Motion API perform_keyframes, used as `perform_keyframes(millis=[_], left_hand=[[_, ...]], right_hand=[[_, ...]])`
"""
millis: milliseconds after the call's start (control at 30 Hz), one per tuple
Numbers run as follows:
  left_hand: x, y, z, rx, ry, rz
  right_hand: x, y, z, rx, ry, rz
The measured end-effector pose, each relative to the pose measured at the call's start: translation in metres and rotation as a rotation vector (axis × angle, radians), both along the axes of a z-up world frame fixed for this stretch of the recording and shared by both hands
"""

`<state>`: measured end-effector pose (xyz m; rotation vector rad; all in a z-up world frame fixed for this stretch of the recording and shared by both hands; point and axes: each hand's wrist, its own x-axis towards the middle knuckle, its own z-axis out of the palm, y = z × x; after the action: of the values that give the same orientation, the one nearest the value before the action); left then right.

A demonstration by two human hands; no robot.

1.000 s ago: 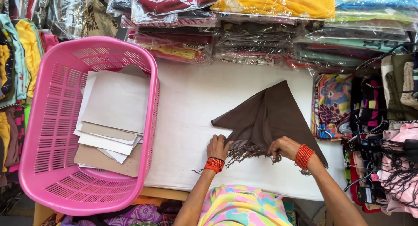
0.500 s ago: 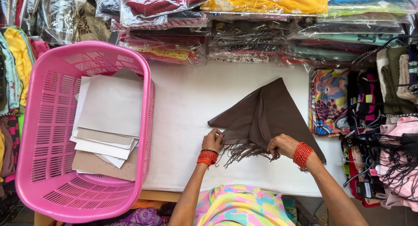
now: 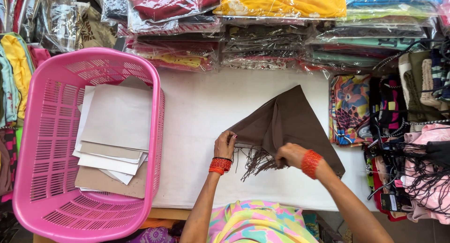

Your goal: The person folds a black fringed scarf and a brown fringed scarf on a white table. They unfold each scarf, align the edges, and fold them into triangular shapes before placing them aside.

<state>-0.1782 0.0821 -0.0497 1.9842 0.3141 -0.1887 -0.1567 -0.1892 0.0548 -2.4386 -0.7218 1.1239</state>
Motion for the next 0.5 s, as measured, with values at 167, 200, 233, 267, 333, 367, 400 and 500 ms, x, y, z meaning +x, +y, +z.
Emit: perform_keyframes(millis=[167, 200, 233, 267, 333, 367, 400, 500], left_hand=[[0.014, 0.000, 0.009, 0.030, 0.043, -0.027], [0.016, 0.002, -0.002, 0.034, 0.041, -0.024], [0.018, 0.004, -0.012, -0.047, 0.070, -0.012], [0.020, 0.007, -0.022, -0.128, 0.098, 0.001], [0.019, 0.015, -0.049, -0.225, 0.127, 0.018], [0.020, 0.020, -0.063, -0.327, 0.157, 0.031], [0.020, 0.022, -0.064, -0.329, 0.155, 0.035], [0.018, 0.028, -0.066, -0.343, 0.228, 0.032]], right_hand=[[0.015, 0.072, -0.016, 0.190, -0.210, 0.174], [0.023, 0.089, -0.014, 0.194, -0.212, 0.177], [0.030, 0.106, -0.012, 0.211, -0.216, 0.160], [0.038, 0.124, -0.009, 0.227, -0.219, 0.145], [0.045, 0.138, -0.015, 0.148, -0.265, 0.160], [0.051, 0.145, -0.019, 0.064, -0.310, 0.170], [0.051, 0.145, -0.024, 0.063, -0.312, 0.175], [0.051, 0.142, -0.040, 0.162, -0.385, 0.144]])
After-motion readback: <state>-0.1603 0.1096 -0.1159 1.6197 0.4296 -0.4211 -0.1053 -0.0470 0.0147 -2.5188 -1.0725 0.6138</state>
